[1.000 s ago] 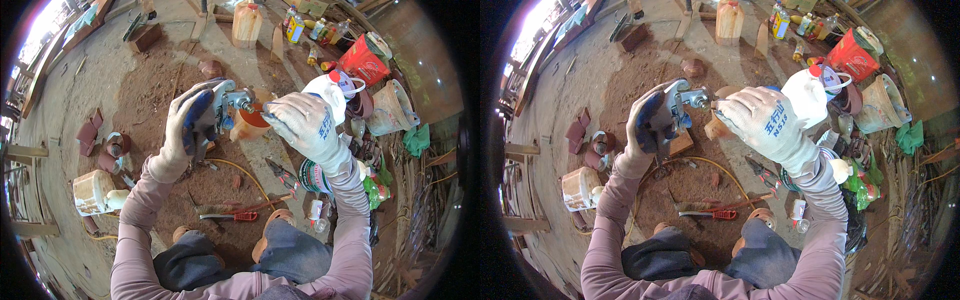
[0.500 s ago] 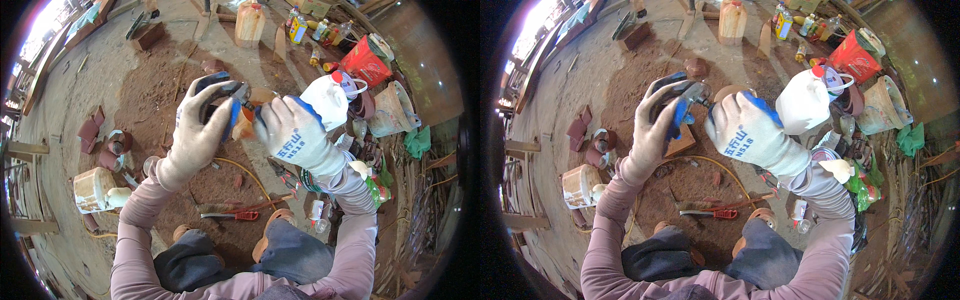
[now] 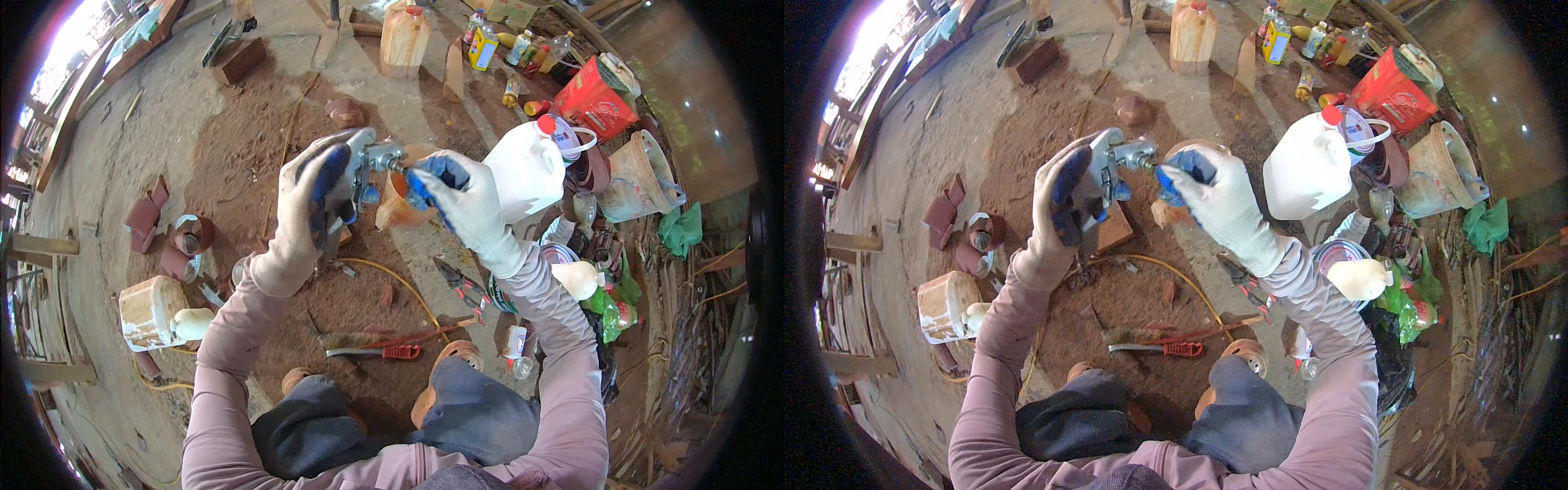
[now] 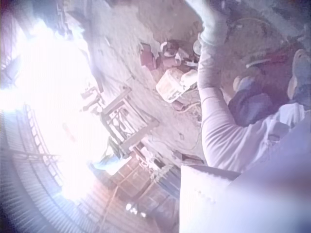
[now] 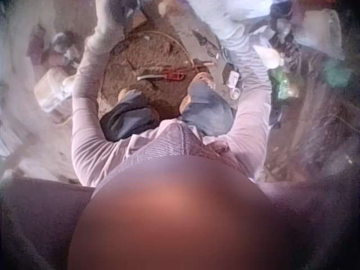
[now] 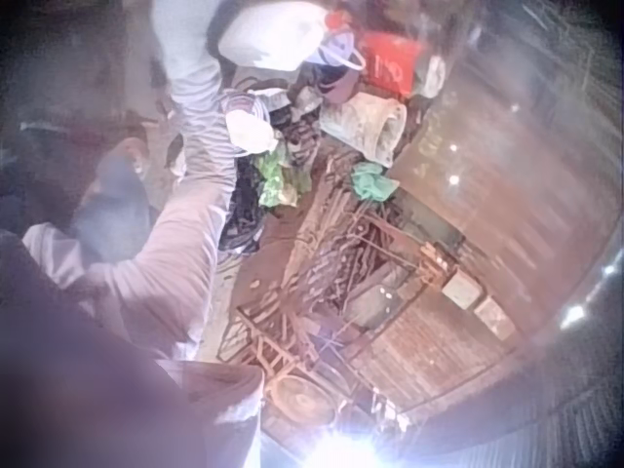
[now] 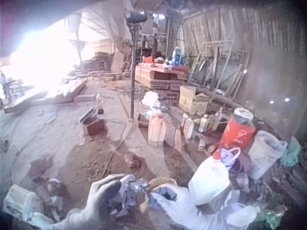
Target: The person assembles a paint sprayer by attaching the nozzle and cup, then pours a reddish-brown liquid into the cup. They secure the lid and handle the components on the floor.
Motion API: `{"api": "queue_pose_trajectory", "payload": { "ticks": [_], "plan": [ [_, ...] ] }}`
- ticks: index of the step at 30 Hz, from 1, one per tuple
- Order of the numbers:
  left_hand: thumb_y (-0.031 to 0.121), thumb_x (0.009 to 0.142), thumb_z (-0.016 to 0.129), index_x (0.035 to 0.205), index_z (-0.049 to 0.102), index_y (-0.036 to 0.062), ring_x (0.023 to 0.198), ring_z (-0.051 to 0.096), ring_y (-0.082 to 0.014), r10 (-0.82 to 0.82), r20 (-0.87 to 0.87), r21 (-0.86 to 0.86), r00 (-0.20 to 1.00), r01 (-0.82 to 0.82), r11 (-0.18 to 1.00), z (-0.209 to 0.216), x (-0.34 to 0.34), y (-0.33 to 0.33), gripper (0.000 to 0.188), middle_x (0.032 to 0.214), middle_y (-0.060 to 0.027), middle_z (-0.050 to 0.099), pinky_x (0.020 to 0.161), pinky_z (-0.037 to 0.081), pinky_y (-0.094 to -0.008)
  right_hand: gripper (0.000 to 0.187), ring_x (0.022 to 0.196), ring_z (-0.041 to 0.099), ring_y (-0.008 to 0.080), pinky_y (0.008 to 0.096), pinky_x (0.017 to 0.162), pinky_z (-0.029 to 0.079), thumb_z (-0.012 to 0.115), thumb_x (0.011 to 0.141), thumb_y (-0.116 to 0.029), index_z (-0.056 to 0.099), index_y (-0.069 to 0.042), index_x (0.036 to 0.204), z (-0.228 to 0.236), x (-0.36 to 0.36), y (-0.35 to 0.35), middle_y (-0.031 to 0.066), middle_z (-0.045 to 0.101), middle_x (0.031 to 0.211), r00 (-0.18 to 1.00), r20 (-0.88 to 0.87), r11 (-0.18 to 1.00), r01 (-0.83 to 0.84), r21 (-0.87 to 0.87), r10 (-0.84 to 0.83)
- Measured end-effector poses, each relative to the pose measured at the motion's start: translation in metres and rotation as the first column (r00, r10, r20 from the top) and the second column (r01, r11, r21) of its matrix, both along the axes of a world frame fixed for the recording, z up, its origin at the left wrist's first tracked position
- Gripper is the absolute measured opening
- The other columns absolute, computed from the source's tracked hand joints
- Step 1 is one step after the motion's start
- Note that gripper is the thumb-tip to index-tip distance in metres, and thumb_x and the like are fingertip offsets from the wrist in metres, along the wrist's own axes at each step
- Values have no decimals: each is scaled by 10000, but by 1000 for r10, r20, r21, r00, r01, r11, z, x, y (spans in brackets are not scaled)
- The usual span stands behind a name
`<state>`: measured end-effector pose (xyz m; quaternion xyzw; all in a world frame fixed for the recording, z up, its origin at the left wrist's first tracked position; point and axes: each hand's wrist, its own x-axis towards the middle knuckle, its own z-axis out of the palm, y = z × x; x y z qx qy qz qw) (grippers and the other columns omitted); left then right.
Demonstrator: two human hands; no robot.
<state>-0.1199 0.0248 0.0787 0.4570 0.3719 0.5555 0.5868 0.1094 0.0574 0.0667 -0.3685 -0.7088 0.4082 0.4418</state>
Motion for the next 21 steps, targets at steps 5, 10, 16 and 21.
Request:
{"api": "queue_pose_trajectory", "payload": {
  "ticks": [5, 10, 16, 21],
  "plan": [
    [351, 1031, 484, 1361, 575, -17, 860, 714, -188, 45, 18, 244, 999, -48, 969, -18, 6, 8, 502, 1088, -121, 716, 651, 582, -268, 144, 751, 655, 97, 239, 711, 541, 678, 983, -61, 684, 53, 1070, 12, -1, -11, 57, 721, 897, 984, -57, 974, 175, 146, -168],
    [352, 1021, 491, 1398, 542, -28, 860, 731, -220, 30, -16, 167, 999, -27, 986, -22, -1, 10, 537, 1083, -132, 714, 627, 583, -268, 192, 865, 706, 306, 387, 740, 569, 761, 826, -58, 727, -33, 1013, 38, 23, -14, 128, 711, 965, 933, 164, 815, 182, 550, -319],
    [257, 1003, 551, 1284, 641, -66, 965, 694, -168, 12, 104, 162, 995, -28, 986, -9, 6, 5, 437, 1195, -135, 682, 727, 557, -249, 250, 878, 696, 290, 400, 753, 566, 788, 803, -143, 712, -72, 1031, 33, 23, -16, 86, 695, 991, 851, 357, 630, -40, 775, -386],
    [279, 1016, 568, 1285, 646, -39, 910, 687, -125, 41, 28, 261, 999, -47, 964, 1, 11, -1, 424, 1209, -106, 661, 623, 553, -209, 344, 880, 707, 284, 384, 739, 576, 833, 717, -82, 712, -54, 1037, 30, 16, -19, 101, 695, 1030, 758, 393, 410, -182, 894, -520]
  ]
}}
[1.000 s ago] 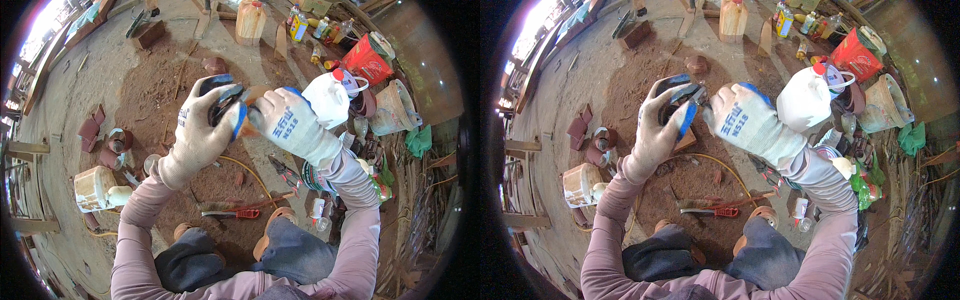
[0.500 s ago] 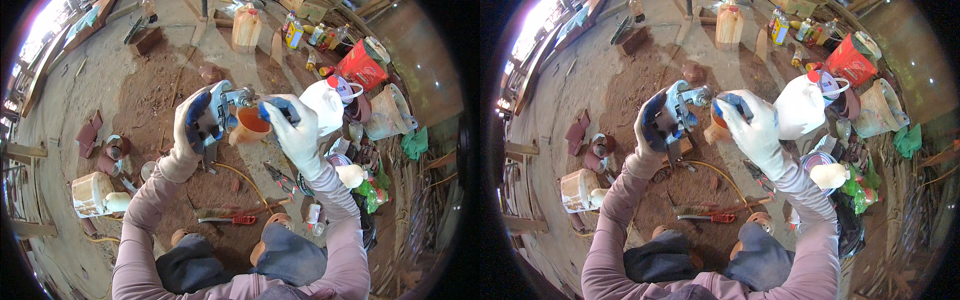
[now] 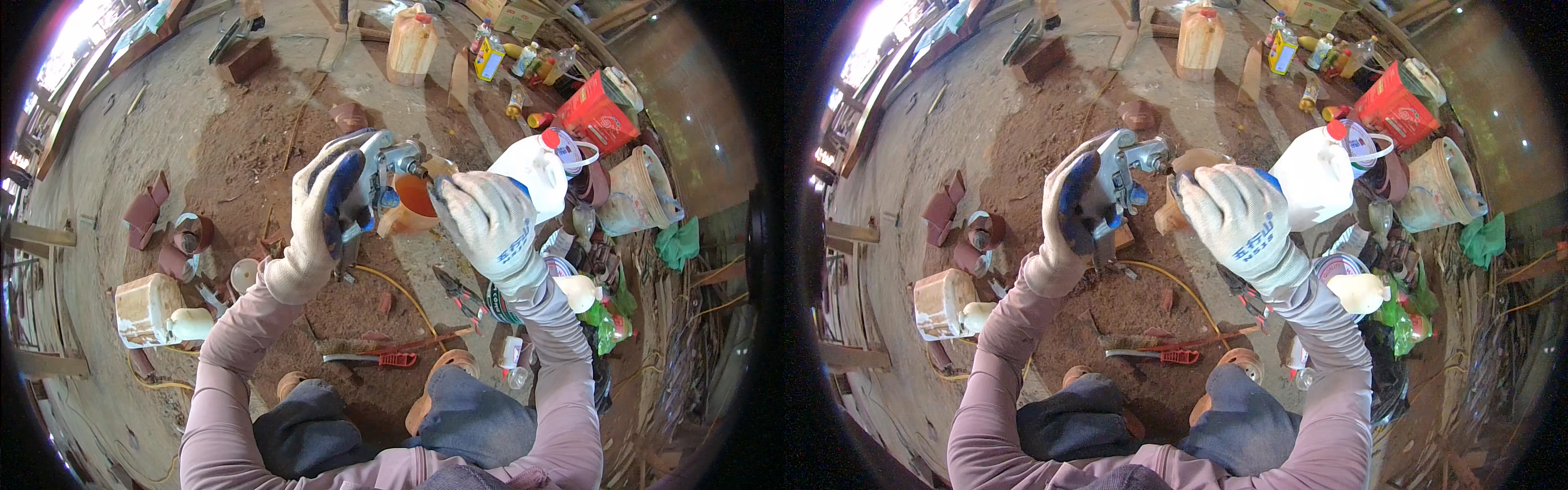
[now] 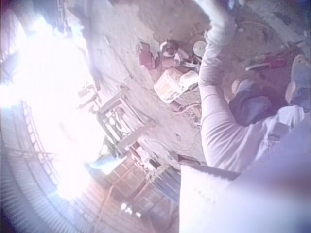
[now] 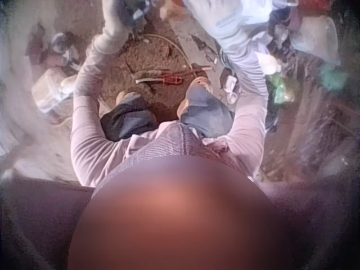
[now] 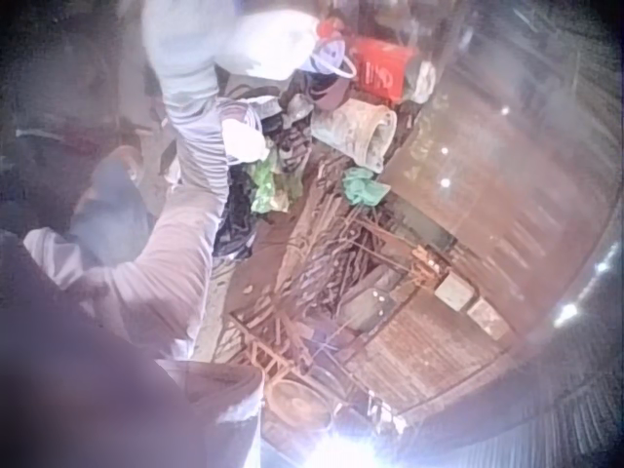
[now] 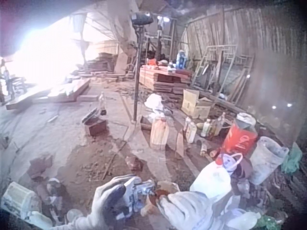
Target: The person assembles a paint sprayer by attaching the nozzle and cup, then pours a reddish-brown liquid into the cup. They secure the lid and handle the components on the floor.
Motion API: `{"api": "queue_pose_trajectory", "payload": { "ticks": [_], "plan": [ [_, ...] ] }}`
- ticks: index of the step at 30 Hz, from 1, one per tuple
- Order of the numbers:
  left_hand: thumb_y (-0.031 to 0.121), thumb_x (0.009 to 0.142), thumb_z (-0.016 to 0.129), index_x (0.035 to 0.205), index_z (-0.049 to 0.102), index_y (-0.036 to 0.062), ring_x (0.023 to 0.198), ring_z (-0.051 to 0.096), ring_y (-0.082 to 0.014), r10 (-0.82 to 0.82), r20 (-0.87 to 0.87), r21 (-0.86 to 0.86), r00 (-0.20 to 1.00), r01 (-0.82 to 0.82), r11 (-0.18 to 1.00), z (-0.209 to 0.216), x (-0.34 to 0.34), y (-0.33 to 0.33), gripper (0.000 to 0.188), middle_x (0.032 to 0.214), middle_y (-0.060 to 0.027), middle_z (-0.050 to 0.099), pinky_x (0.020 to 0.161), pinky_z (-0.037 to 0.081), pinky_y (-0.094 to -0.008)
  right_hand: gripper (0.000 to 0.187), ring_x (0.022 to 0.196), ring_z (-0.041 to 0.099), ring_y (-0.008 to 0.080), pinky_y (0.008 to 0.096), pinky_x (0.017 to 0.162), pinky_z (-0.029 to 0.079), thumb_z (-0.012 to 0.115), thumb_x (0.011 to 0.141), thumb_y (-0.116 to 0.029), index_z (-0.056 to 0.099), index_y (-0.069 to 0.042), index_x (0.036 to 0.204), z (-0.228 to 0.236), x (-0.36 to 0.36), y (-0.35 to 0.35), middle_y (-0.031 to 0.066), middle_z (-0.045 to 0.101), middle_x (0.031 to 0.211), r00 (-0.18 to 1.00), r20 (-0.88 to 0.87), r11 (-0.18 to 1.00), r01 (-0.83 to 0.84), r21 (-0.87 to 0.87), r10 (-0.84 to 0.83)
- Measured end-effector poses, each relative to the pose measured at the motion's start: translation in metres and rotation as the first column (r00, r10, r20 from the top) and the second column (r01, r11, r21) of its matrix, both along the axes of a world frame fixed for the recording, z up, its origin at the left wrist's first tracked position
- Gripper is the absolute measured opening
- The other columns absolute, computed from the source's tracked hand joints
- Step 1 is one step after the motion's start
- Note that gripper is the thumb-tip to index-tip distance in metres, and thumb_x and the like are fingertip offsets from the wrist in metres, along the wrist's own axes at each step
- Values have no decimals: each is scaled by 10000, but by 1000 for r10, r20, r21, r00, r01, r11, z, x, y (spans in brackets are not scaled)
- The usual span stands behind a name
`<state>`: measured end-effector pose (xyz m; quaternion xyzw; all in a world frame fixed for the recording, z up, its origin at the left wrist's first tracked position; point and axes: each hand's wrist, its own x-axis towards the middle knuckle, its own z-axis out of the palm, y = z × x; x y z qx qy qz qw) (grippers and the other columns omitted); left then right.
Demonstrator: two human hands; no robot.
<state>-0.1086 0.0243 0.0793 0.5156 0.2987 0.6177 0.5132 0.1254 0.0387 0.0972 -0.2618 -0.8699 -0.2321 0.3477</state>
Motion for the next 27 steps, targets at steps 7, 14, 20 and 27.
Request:
{"api": "queue_pose_trajectory", "payload": {
  "ticks": [7, 14, 20, 27],
  "plan": [
    [148, 966, 612, 1253, 652, -58, 1161, 618, -209, 230, -231, 138, 946, -202, 970, 1, 6, -7, 356, 1283, -134, 596, 1016, 467, -316, 298, 869, 645, 254, 385, 711, 559, 730, 752, -104, 676, -36, 1037, 5, -19, -8, 93, 617, 964, 924, 364, 992, 125, 5, -119],
    [147, 963, 612, 1248, 658, -66, 1144, 621, -193, 152, -213, -1, 965, -156, 988, -8, 0, -4, 359, 1248, -122, 629, 985, 488, -310, 137, 734, 652, 286, 365, 657, 533, 721, 860, -104, 654, -30, 953, 1, -11, 21, 107, 641, 861, 992, -87, 868, -122, -481, 91],
    [241, 1016, 538, 1286, 631, -65, 1029, 658, -160, 60, 154, -152, 986, -36, 988, -25, 1, 4, 419, 1181, -110, 677, 925, 523, -304, 101, 744, 625, 105, 262, 672, 507, 710, 944, -61, 651, 15, 912, -32, -28, 17, 50, 655, 829, 772, -614, 682, -361, -636, -164],
    [315, 1053, 475, 1353, 567, -53, 1022, 682, -179, 147, 458, -287, 877, -10, 958, -49, 21, 0, 484, 1168, -120, 685, 915, 550, -330, 107, 771, 579, 36, 221, 678, 494, 717, 959, -70, 638, 0, 941, -48, -48, 9, -10, 640, 835, 537, -799, 654, -506, -562, -270]
  ]
}}
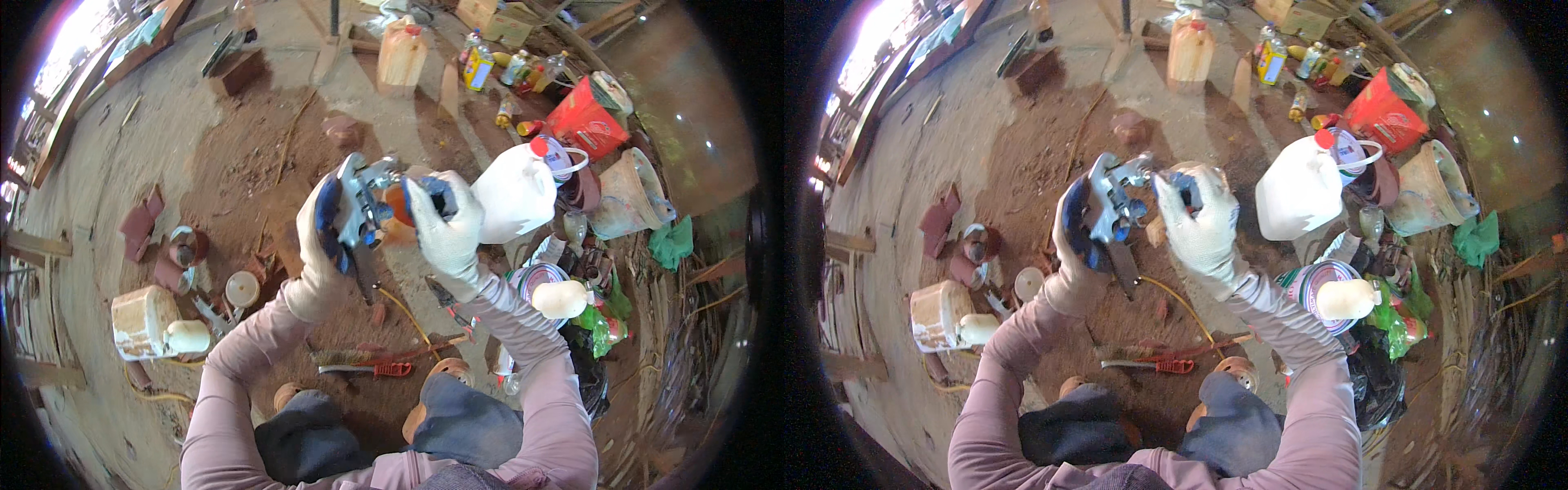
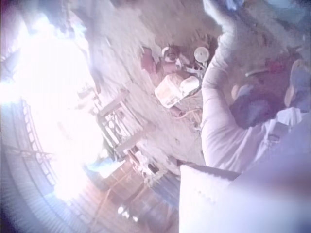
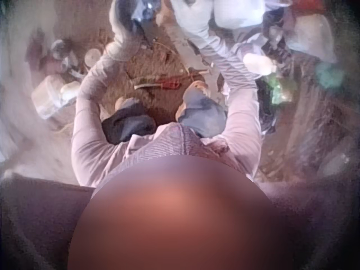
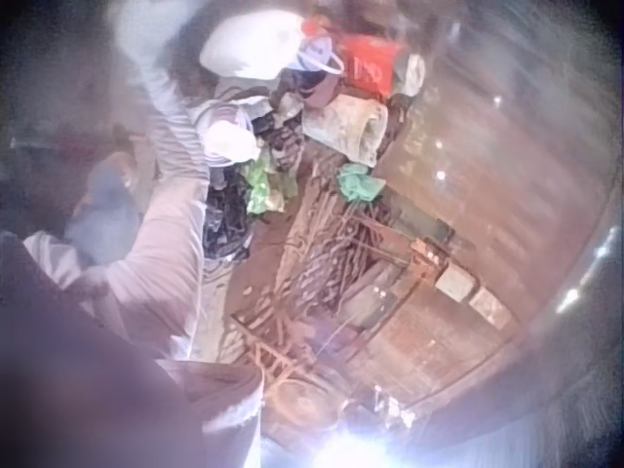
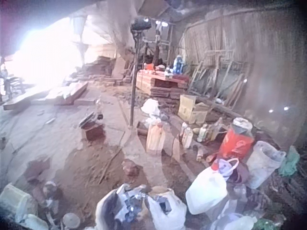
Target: The person assembles a paint sprayer by attaching the nozzle and cup, then pours a reddish-brown liquid into the cup. They secure the lid and handle the components on the floor.
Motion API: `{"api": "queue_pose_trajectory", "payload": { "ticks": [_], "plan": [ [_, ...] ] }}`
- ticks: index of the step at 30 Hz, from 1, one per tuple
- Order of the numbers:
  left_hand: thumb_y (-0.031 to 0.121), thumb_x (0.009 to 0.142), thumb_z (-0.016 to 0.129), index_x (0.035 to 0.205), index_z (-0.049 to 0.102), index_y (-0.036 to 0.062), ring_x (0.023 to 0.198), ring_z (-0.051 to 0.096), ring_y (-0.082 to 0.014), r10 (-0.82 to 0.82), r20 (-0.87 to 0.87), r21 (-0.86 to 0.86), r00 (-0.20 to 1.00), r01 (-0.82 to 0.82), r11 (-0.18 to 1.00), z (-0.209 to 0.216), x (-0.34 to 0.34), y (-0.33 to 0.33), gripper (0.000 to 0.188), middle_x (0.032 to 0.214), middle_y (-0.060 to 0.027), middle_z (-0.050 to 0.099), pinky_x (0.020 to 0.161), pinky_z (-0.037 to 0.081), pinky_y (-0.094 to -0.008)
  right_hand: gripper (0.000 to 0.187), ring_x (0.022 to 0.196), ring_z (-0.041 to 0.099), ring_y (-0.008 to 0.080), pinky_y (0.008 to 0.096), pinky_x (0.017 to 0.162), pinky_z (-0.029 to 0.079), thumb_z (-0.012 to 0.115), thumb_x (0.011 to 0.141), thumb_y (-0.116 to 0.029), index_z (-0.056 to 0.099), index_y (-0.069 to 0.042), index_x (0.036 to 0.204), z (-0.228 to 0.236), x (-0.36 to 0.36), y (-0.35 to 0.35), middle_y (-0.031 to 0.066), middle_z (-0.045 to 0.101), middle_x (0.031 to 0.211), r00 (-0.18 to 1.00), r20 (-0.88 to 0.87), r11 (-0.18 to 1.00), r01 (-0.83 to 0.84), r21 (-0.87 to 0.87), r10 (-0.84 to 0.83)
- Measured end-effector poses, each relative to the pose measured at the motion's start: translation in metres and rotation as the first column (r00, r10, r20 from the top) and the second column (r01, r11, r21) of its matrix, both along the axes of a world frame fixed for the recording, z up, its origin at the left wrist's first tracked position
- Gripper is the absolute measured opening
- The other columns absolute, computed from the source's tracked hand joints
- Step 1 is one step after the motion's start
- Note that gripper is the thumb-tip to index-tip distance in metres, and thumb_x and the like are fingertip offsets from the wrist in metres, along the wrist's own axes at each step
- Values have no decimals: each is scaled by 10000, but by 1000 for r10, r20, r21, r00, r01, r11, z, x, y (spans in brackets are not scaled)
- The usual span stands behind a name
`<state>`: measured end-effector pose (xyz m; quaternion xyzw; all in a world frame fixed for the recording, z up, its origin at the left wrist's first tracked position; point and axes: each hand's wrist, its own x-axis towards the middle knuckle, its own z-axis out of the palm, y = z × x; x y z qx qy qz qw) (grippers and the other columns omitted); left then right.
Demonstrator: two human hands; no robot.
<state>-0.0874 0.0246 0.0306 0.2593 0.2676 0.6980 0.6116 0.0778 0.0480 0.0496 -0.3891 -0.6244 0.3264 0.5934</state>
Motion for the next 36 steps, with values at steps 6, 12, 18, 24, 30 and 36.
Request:
{"api": "queue_pose_trajectory", "payload": {
  "ticks": [6, 12, 18, 24, 30, 36],
  "plan": [
    [354, 1036, 465, 1371, 543, -51, 951, 695, -205, -66, -325, 98, 944, 103, 990, 13, -14, 4, 531, 1159, -141, 688, 771, 552, -289, 186, 714, 590, 162, 341, 658, 480, 706, 958, -179, 633, -8, 946, 0, 19, 11, 65, 630, 817, 990, 93, 995, -102, -16, 103],
    [300, 959, 524, 1249, 667, -64, 993, 632, -157, -10, -743, 119, 669, 146, 982, 32, -28, 9, 487, 1186, -129, 640, 858, 520, -289, 186, 869, 677, 304, 425, 756, 523, 688, 893, -204, 647, -67, 1012, 15, 40, 14, 116, 676, 961, 592, 790, 879, -280, 386, -159],
    [143, 811, 683, 1201, 685, 7, 1056, 673, -354, 618, -771, 551, -150, 328, 767, 6, -64, 12, 413, 1287, -210, 578, 900, 560, -395, 138, 840, 675, 317, 442, 696, 526, 716, 882, -160, 653, -95, 986, 17, 63, -6, 90, 657, 915, 622, 764, 950, -102, 294, -170],
    [143, 800, 710, 1212, 688, 84, 987, 693, -348, 631, -726, 614, -273, 155, 774, -50, -110, 20, 417, 1276, -191, 580, 799, 600, -393, 211, 835, 684, 330, 431, 709, 545, 690, 838, -70, 649, -77, 1045, 12, 87, -32, 102, 665, 963, 625, 774, 966, -127, 225, -98],
    [159, 765, 761, 1205, 705, 96, 863, 710, -309, 625, -694, 581, -359, 235, 780, -112, -148, -11, 448, 1226, -194, 551, 691, 606, -373, 203, 827, 686, 331, 429, 709, 543, 728, 847, -96, 653, -60, 1032, -5, 92, -45, 114, 674, 954, 606, 796, 979, -158, 129, -7],
    [289, 791, 785, 1311, 614, 110, 909, 698, -360, 285, -808, 180, -516, 245, 953, -165, -172, -58, 577, 1262, -193, 541, 732, 604, -426, 209, 783, 676, 327, 403, 663, 539, 751, 837, -85, 654, -37, 1016, -17, 81, -47, 115, 665, 903, 600, 799, 959, -241, 148, 28]
  ]
}}
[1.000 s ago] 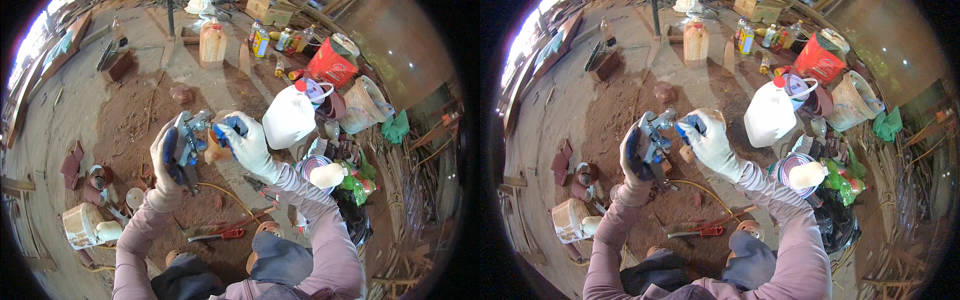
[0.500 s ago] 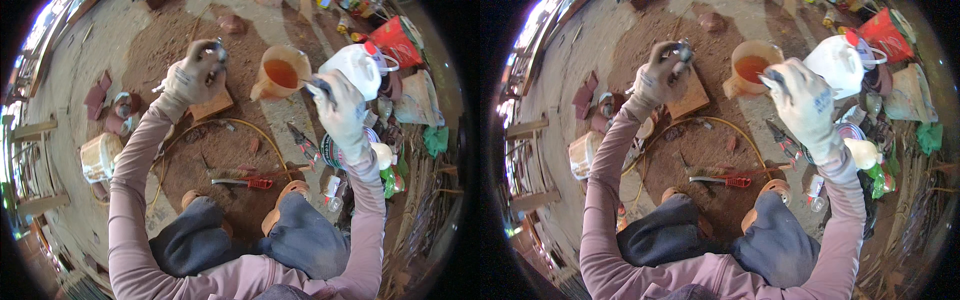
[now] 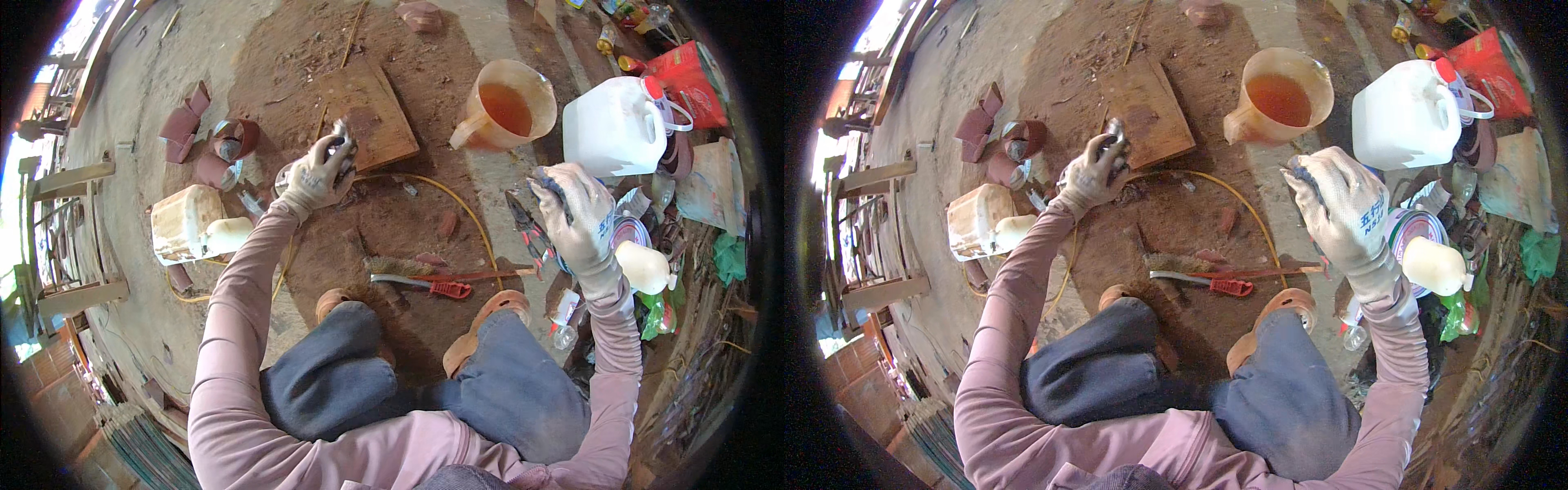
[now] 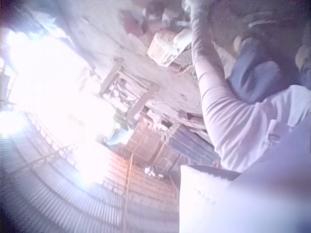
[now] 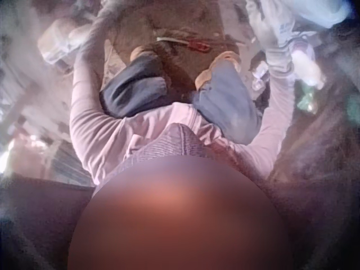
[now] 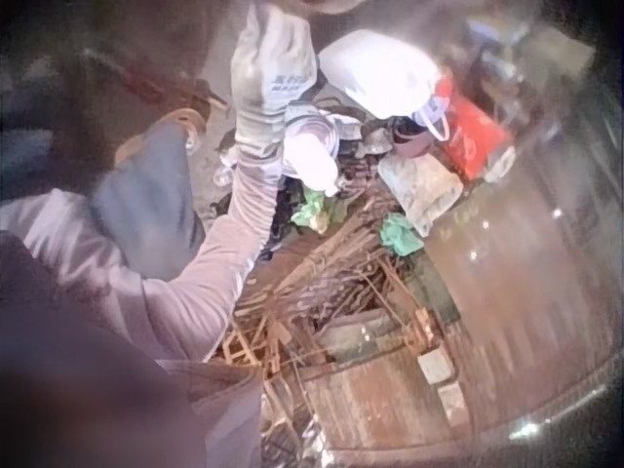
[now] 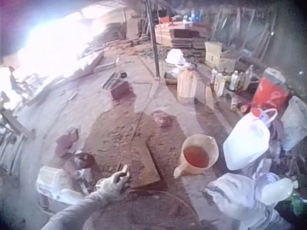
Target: The person assembles a paint sprayer by attaching the nozzle and cup, then pours a reddish-brown liquid into the cup. They secure the lid and handle the components on the floor.
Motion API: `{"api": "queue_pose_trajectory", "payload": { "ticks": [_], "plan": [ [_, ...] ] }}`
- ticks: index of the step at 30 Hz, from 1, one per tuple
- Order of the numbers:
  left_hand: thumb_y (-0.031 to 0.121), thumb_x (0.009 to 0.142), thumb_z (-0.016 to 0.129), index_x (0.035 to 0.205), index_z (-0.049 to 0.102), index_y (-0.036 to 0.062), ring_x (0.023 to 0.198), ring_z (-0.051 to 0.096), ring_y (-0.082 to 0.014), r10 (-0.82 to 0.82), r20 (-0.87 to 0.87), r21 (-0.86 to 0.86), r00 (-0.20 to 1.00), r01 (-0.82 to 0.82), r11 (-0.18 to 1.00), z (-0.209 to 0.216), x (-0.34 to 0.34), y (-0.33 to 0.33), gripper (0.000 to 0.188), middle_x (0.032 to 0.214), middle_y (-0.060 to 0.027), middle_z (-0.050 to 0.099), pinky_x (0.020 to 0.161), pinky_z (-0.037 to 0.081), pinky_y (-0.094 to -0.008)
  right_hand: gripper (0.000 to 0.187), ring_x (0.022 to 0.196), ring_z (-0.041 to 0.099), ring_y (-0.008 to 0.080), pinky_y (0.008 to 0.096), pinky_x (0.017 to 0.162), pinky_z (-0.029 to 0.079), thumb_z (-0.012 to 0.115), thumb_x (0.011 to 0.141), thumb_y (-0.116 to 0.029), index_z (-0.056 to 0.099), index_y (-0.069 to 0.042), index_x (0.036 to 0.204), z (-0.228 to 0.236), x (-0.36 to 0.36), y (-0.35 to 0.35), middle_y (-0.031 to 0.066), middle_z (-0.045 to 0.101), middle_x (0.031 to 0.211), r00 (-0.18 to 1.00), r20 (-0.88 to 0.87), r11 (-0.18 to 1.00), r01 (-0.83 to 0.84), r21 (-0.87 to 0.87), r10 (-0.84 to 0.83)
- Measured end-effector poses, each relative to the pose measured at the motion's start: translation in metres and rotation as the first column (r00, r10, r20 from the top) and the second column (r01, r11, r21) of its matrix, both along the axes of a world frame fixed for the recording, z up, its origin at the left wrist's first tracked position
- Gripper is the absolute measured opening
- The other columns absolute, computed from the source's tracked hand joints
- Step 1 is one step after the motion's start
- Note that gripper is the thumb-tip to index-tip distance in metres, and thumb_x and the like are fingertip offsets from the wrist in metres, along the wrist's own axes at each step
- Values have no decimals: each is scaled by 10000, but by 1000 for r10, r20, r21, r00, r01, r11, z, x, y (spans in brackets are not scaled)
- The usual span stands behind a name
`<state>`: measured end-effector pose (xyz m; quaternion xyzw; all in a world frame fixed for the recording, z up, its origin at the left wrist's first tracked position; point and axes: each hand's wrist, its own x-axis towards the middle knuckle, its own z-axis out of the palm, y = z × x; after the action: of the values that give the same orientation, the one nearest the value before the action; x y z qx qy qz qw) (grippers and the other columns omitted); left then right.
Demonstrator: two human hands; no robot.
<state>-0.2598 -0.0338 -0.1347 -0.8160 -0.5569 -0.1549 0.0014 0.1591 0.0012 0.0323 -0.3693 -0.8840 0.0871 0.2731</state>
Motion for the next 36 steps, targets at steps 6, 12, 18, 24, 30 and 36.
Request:
{"api": "queue_pose_trajectory", "payload": {
  "ticks": [6, 12, 18, 24, 30, 36],
  "plan": [
    [67, 880, 679, 1273, 619, 27, 1166, 571, -320, 193, 540, 310, 819, -406, 860, 29, -3, 21, 399, 1179, -182, 611, 1008, 461, -404, 263, 773, 659, 329, 423, 673, 536, 771, 784, -74, 657, -27, 1016, -8, -5, 1, 118, 650, 899, 998, -14, 997, -67, 36, 68],
    [354, 1016, 495, 1406, 531, 24, 900, 696, -291, 206, 890, -165, -406, 133, 977, 111, -9, 31, 512, 1242, -164, 654, 732, 582, -348, 248, 775, 666, 330, 421, 666, 538, 770, 780, -81, 661, -25, 996, -20, -7, 0, 121, 650, 888, 996, -13, 996, -85, -5, 85],
    [432, 983, 496, 1402, 522, 31, 881, 677, -333, 272, 736, 58, -619, 459, 887, 154, 28, 55, 581, 1321, -193, 611, 703, 575, -397, 227, 783, 668, 325, 427, 666, 537, 761, 807, -142, 661, -37, 981, -18, -15, -1, 118, 654, 892, 990, 33, 991, -136, 2, 136],
    [416, 1002, 468, 1419, 501, -12, 895, 698, -365, 404, 643, 301, -651, 699, 649, 156, 75, 97, 598, 1311, -211, 625, 738, 594, -451, 222, 758, 659, 354, 441, 662, 525, 715, 855, -198, 655, -12, 959, -9, -17, -8, 142, 649, 882, 988, 60, 990, -141, 11, 140],
    [415, 1014, 467, 1358, 552, -22, 880, 712, -369, -109, 943, 201, -315, 277, 939, 138, 121, 122, 562, 1175, -221, 682, 720, 613, -470, 278, 805, 679, 318, 432, 676, 535, 727, 773, -171, 654, -60, 1017, -4, -5, -18, 101, 662, 906, 987, 101, 992, -116, -50, 121],
    [381, 1026, 433, 1388, 529, -27, 976, 703, -342, 199, 844, 125, -499, 543, 830, 147, 130, 127, 554, 1234, -223, 665, 829, 602, -463, 269, 844, 694, 314, 422, 702, 560, 735, 823, -156, 666, -63, 1066, -3, -8, -25, 98, 680, 978, 992, 73, 991, -107, 78, 102]
  ]
}}
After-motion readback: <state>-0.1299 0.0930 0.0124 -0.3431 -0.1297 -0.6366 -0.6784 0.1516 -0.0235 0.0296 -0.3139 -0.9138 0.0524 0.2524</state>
